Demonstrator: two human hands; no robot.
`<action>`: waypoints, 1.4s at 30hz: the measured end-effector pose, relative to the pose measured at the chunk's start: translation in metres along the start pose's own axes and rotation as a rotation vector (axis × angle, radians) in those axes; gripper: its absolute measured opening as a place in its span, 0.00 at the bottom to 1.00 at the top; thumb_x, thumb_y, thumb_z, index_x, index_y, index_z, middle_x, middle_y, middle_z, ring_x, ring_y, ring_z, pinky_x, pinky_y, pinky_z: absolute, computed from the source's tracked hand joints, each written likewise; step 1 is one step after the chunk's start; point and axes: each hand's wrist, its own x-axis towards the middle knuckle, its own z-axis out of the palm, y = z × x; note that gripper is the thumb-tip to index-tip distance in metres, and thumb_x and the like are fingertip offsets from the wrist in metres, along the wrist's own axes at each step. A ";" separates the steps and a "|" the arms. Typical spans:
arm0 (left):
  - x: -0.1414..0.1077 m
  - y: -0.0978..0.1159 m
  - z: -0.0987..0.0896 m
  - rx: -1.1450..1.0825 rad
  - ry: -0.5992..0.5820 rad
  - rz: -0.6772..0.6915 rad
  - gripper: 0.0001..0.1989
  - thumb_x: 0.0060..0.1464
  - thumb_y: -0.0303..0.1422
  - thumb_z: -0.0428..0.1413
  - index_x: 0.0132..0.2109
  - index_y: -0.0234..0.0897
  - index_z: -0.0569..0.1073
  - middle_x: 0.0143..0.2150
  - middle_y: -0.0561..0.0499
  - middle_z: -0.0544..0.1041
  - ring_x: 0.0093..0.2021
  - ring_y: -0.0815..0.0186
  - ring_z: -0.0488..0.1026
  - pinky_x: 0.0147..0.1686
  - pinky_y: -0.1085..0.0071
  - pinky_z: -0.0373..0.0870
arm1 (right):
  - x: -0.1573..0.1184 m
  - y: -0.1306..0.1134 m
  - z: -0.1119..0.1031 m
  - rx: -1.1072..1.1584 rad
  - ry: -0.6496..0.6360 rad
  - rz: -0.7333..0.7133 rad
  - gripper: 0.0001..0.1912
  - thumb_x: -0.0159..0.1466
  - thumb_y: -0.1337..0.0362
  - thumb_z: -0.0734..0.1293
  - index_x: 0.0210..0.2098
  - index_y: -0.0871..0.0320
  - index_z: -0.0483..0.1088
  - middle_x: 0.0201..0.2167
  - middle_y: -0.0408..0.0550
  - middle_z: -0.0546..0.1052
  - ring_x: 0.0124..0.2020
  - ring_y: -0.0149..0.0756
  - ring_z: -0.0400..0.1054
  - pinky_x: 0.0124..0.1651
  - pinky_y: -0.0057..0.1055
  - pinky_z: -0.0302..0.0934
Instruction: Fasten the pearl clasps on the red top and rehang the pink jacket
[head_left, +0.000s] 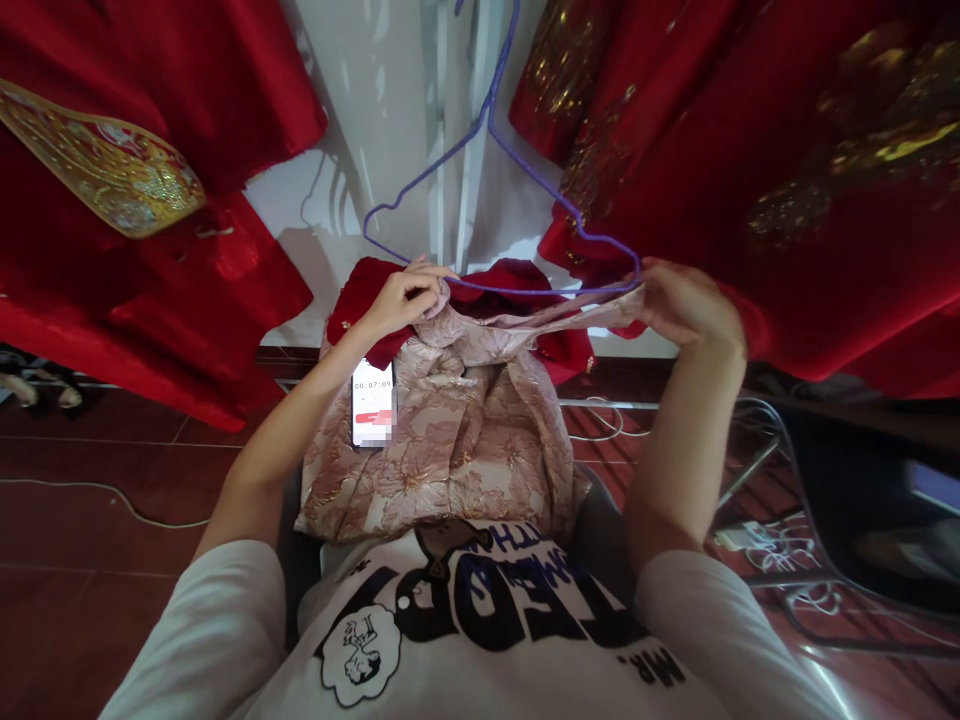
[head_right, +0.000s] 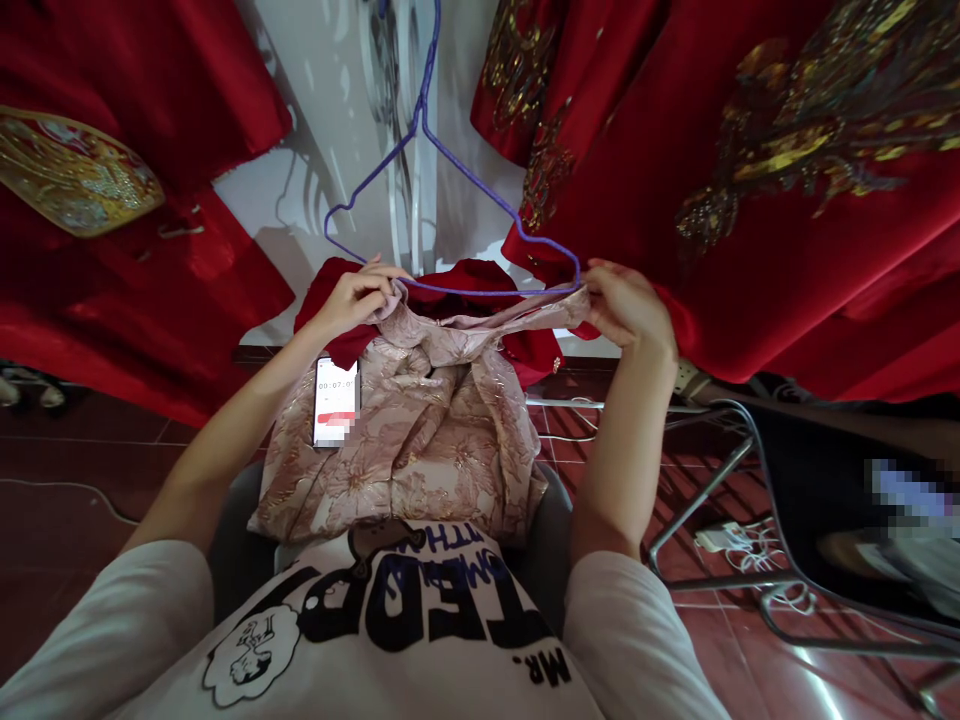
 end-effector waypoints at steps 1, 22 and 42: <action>-0.001 0.001 0.000 0.021 -0.002 -0.004 0.15 0.61 0.29 0.52 0.25 0.40 0.69 0.49 0.49 0.85 0.57 0.61 0.80 0.75 0.48 0.56 | 0.002 -0.002 0.002 0.098 0.052 0.024 0.10 0.59 0.63 0.64 0.37 0.50 0.56 0.27 0.43 0.64 0.34 0.36 0.65 0.43 0.32 0.68; -0.005 0.017 0.006 0.160 -0.122 0.067 0.08 0.56 0.27 0.56 0.29 0.40 0.74 0.64 0.51 0.78 0.63 0.54 0.74 0.75 0.41 0.52 | -0.028 -0.055 0.086 0.368 0.186 -0.315 0.15 0.62 0.63 0.62 0.48 0.46 0.59 0.69 0.46 0.69 0.71 0.37 0.62 0.74 0.43 0.57; -0.010 0.001 -0.063 0.279 0.386 -0.301 0.06 0.63 0.35 0.55 0.44 0.42 0.77 0.50 0.46 0.82 0.59 0.53 0.77 0.63 0.59 0.69 | 0.012 -0.020 0.082 -0.469 0.401 -0.396 0.16 0.76 0.49 0.57 0.50 0.53 0.67 0.54 0.56 0.72 0.66 0.56 0.59 0.70 0.63 0.49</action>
